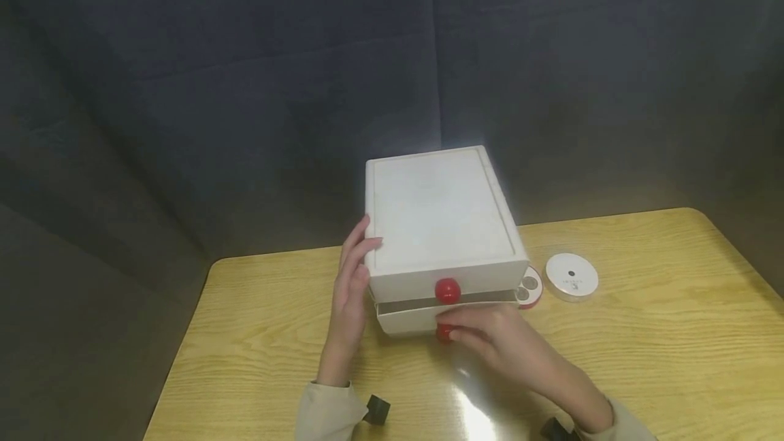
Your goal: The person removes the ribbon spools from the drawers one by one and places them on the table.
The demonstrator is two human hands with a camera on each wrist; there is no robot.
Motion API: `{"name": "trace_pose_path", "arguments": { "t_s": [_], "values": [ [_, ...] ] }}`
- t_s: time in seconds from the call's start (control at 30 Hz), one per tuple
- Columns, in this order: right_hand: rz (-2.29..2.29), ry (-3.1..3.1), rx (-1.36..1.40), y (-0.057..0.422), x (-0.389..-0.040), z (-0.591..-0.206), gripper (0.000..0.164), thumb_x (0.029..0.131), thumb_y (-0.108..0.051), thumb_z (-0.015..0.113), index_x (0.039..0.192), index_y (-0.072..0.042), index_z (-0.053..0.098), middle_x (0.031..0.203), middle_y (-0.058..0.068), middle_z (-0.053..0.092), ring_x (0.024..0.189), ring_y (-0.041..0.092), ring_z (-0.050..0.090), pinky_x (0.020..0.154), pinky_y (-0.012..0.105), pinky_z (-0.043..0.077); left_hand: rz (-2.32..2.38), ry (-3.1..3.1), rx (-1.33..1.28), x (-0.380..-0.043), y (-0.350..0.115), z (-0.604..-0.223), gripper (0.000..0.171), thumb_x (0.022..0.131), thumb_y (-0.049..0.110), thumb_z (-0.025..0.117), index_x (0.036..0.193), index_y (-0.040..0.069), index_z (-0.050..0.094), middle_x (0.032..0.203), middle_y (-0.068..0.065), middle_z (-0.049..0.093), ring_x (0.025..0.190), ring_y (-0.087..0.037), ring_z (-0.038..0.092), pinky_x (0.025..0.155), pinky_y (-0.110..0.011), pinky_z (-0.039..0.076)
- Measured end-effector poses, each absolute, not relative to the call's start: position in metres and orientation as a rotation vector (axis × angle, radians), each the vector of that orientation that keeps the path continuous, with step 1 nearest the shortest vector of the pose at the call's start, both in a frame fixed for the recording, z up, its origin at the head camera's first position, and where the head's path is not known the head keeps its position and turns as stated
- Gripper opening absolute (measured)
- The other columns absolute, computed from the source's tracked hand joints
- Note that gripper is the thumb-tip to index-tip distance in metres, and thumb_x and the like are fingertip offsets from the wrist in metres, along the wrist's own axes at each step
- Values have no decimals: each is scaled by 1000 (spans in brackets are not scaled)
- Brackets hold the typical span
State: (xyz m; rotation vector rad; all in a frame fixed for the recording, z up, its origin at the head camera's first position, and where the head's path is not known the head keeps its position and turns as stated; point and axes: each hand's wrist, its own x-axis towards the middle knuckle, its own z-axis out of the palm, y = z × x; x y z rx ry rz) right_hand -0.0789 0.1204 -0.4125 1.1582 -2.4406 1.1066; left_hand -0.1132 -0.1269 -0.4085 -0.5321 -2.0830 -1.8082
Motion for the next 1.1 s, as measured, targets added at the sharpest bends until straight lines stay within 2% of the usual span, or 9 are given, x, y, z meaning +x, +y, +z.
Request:
{"name": "trace_pose_path", "arguments": {
  "t_s": [0.27,0.43,0.7,0.87,1.0,1.1],
  "values": [
    [1151,-2455,1027,117,-87,-423,26,87,-2,78,112,-9,79,105,0,79,93,12,75,82,35,61,-1818,-2080,-534,-114,-127,-407,42,103,24,36,135,8,56,167,4,32,155,-22,25,121,-64,18],
    [1192,-2447,1040,118,-87,-425,26,89,-2,76,114,-10,78,106,-1,79,93,10,74,81,34,61,-1820,-2072,-538,-114,-128,-408,41,103,24,36,135,7,56,167,3,31,154,-23,26,121,-63,19],
    [1314,-2408,1256,133,-96,-430,32,90,5,72,120,-5,77,117,2,76,106,15,73,92,31,58,-1825,-2043,-581,-116,-127,-408,40,104,23,37,133,3,56,167,-1,32,155,-24,24,121,-61,19],
    [1509,-2412,1355,139,-99,-429,25,92,6,69,113,-5,78,111,3,78,102,15,74,89,29,58,-1828,-2049,-576,-117,-127,-407,40,104,25,38,132,4,57,166,1,32,155,-23,25,121,-61,19],
    [1505,-2522,1379,144,-100,-427,19,96,0,68,109,-8,79,105,1,79,97,9,71,85,29,58,-1829,-2062,-557,-117,-128,-408,40,104,25,38,133,6,57,167,2,32,155,-23,25,121,-62,20],
    [1411,-2663,1343,145,-99,-427,18,99,-7,67,112,-11,78,107,-2,78,97,5,67,86,30,56,-1829,-2067,-547,-116,-129,-409,40,103,25,38,133,6,57,167,2,32,155,-23,25,121,-63,20]
  ]
}}
